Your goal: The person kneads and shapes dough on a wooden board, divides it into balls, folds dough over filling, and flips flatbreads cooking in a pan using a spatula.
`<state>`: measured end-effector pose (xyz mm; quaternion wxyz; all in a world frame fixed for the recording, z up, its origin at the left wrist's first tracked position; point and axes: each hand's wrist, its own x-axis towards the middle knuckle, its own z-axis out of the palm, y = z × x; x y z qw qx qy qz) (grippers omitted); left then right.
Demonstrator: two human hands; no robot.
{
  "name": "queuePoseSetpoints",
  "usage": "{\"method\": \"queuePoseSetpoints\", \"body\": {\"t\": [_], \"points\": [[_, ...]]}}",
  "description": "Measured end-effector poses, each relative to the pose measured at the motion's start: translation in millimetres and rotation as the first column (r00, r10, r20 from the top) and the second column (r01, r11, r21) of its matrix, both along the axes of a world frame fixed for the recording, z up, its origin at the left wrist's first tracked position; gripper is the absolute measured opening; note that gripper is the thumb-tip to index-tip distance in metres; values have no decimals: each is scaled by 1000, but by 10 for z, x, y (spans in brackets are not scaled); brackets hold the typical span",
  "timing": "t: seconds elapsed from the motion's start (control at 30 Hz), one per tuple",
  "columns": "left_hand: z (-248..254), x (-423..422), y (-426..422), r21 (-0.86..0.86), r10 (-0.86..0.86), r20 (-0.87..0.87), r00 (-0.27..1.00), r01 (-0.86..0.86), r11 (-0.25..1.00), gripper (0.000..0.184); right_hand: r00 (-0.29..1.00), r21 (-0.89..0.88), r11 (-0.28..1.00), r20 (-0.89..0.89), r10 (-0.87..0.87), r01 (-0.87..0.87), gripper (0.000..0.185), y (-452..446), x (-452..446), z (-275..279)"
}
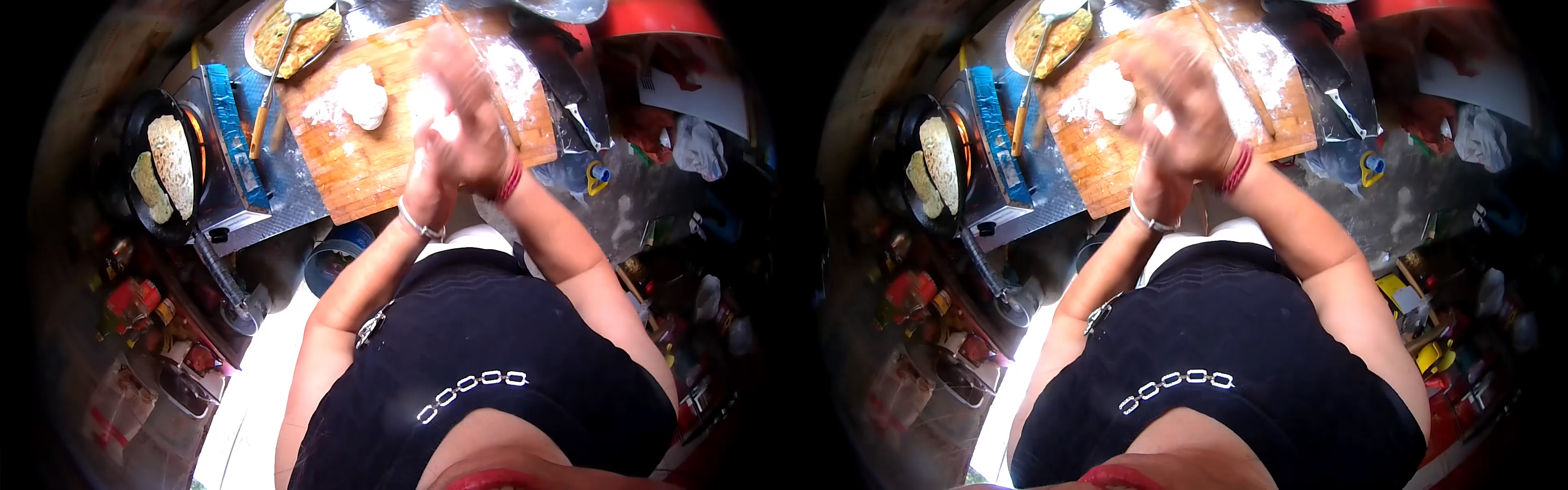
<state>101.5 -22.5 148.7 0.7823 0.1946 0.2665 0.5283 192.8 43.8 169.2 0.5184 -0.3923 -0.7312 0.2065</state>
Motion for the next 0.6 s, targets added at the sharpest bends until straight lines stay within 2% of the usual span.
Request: {"method": "queuePoseSetpoints", "body": {"t": [0.03,0.07,0.1,0.13,0.17,0.2,0.23,0.27,0.33,0.37,0.4,0.43,0.47,0.5,0.53,0.57,0.6], "points": [[176,13,-38,-13,-35,-37,999,35,999,62,998,155,985,-5,-70,70,57,108,101,-35],[172,31,-94,-25,-50,11,999,51,998,62,988,303,941,-21,-155,154,59,215,203,-70],[141,51,-109,-28,-63,59,996,65,998,63,993,208,972,-5,-114,112,62,143,240,-112],[105,48,-46,-107,-46,75,996,54,993,63,1000,-10,1000,-22,6,-7,65,-70,183,-141],[-70,-56,42,-211,-45,142,989,75,975,63,994,-206,973,-60,95,-106,68,-324,63,-99],[-247,-159,132,-314,-28,206,978,94,945,63,989,-281,948,-23,148,-149,72,-487,-41,-13],[-395,-219,188,-293,11,351,936,99,951,62,976,-300,931,-13,215,-209,71,-502,-60,13],[-340,-287,227,-264,-49,506,861,208,942,66,960,-320,909,-5,281,-268,70,-519,-79,41],[-230,-215,200,-419,-17,317,948,156,895,64,901,-414,831,-377,215,-372,68,-365,-35,-133],[-146,-196,202,-489,-9,209,978,113,865,64,901,-332,906,-420,107,-263,59,-216,65,-216],[-148,-195,210,-437,-27,230,973,128,890,64,902,-425,901,-419,-105,-92,53,-86,169,-33],[-164,-206,221,-453,2,247,969,114,884,66,903,-315,947,-384,-193,69,42,70,307,-176],[-200,-227,252,-469,31,268,963,102,878,68,933,-295,942,-265,-243,161,37,132,453,-184],[-249,-260,297,-480,60,290,955,91,872,70,956,-363,904,-93,-278,228,40,127,583,-190],[-365,-335,318,-510,108,419,902,135,850,66,944,-225,925,197,-264,306,44,137,717,-290],[-352,-377,336,-518,116,439,891,146,843,67,843,-69,940,468,-265,334,48,131,826,-465],[-330,-409,359,-526,126,459,879,155,836,67,729,-35,911,613,-305,411,56,76,882,-671]]}}
